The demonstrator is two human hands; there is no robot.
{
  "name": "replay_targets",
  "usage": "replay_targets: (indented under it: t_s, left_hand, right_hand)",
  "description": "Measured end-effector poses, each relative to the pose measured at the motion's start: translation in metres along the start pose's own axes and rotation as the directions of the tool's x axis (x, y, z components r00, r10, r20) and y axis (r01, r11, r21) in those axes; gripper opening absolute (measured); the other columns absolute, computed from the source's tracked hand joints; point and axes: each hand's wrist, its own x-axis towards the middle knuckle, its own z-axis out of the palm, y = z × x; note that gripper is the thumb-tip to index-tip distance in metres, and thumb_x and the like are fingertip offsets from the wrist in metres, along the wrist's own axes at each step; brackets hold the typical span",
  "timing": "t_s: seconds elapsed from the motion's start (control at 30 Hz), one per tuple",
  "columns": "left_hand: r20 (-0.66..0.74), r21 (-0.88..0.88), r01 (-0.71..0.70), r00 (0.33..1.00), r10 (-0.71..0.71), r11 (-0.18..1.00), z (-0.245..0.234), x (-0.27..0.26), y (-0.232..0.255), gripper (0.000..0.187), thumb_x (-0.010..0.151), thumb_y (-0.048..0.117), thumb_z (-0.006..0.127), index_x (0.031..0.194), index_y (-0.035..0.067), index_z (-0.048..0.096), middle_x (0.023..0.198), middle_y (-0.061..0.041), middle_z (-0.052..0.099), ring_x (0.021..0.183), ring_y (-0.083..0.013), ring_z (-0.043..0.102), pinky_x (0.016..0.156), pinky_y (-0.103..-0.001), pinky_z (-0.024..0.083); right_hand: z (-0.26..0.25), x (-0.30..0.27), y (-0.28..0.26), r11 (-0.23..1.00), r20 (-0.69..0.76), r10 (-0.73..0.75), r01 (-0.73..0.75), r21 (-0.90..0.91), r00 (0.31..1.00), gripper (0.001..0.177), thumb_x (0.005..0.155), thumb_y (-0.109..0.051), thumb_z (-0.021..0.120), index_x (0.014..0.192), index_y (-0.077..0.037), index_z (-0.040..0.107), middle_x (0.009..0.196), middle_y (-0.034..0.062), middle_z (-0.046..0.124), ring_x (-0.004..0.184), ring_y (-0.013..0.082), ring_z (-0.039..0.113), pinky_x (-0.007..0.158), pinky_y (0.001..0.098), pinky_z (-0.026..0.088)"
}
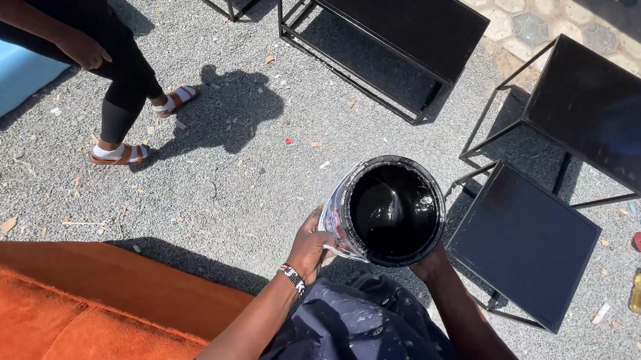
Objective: The person paints a black metal table with black paint using a cloth. They repeatedly dip the cloth into a paint can and wipe the surface. Later, they pour a yellow liquid from a bottle into the paint can and stir the mixture.
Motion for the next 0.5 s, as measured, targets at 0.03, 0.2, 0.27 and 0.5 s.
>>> replay_targets:
  t_s: [0.03, 0.2, 0.27, 0.5]
  left_hand:
    - [-0.014, 0.008, -0.028, 1.000, 0.028, 1.000, -0.006, 0.011, -0.002, 0.123, 0.076, 0.000, 0.075, 0.191, 0.007, 0.032, 0.198, -0.029, 0.025, 0.167, -0.0521, 0.048, 0.118, -0.055, 0.061]
    - [-0.032, -0.002, -0.038, 0.999, 0.038, 0.999, -0.030, 0.002, -0.022, 0.121, 0.074, 0.003, 0.072, 0.190, 0.005, 0.034, 0.196, -0.033, 0.026, 0.157, -0.0496, 0.053, 0.109, -0.047, 0.066]
    - [-0.014, 0.006, -0.008, 1.000, 0.008, 1.000, -0.030, 0.001, -0.034, 0.125, 0.073, 0.004, 0.072, 0.191, 0.004, 0.031, 0.198, -0.035, 0.017, 0.171, -0.0619, 0.040, 0.132, -0.064, 0.051]
    - [0.105, 0.076, -0.021, 0.994, 0.013, 0.997, -0.004, -0.024, 0.004, 0.121, 0.075, 0.003, 0.072, 0.190, 0.004, 0.033, 0.197, -0.038, 0.019, 0.171, -0.0649, 0.039, 0.133, -0.069, 0.047]
  right_hand:
    - [0.007, 0.005, 0.004, 1.000, 0.004, 0.009, -0.009, 0.001, 1.000, 0.030, 0.107, -0.025, 0.083, 0.127, -0.002, 0.079, 0.094, 0.0044, 0.071, 0.080, 0.0189, 0.075, 0.077, 0.0425, 0.073]
    - [0.003, -0.005, 0.042, 0.997, -0.027, 0.061, -0.060, 0.041, 0.998, 0.028, 0.107, -0.023, 0.084, 0.125, -0.002, 0.079, 0.091, 0.0042, 0.071, 0.077, 0.0186, 0.075, 0.076, 0.0423, 0.073]
    - [-0.006, -0.014, 0.053, 0.996, -0.056, 0.065, -0.061, 0.071, 0.996, 0.028, 0.107, -0.023, 0.084, 0.124, -0.002, 0.079, 0.090, 0.0041, 0.071, 0.076, 0.0185, 0.075, 0.076, 0.0423, 0.073]
    - [-0.040, -0.051, 0.067, 0.984, -0.174, 0.039, -0.008, 0.178, 0.984, 0.026, 0.106, -0.021, 0.085, 0.122, -0.002, 0.080, 0.085, 0.0037, 0.072, 0.073, 0.0180, 0.075, 0.074, 0.0421, 0.073]
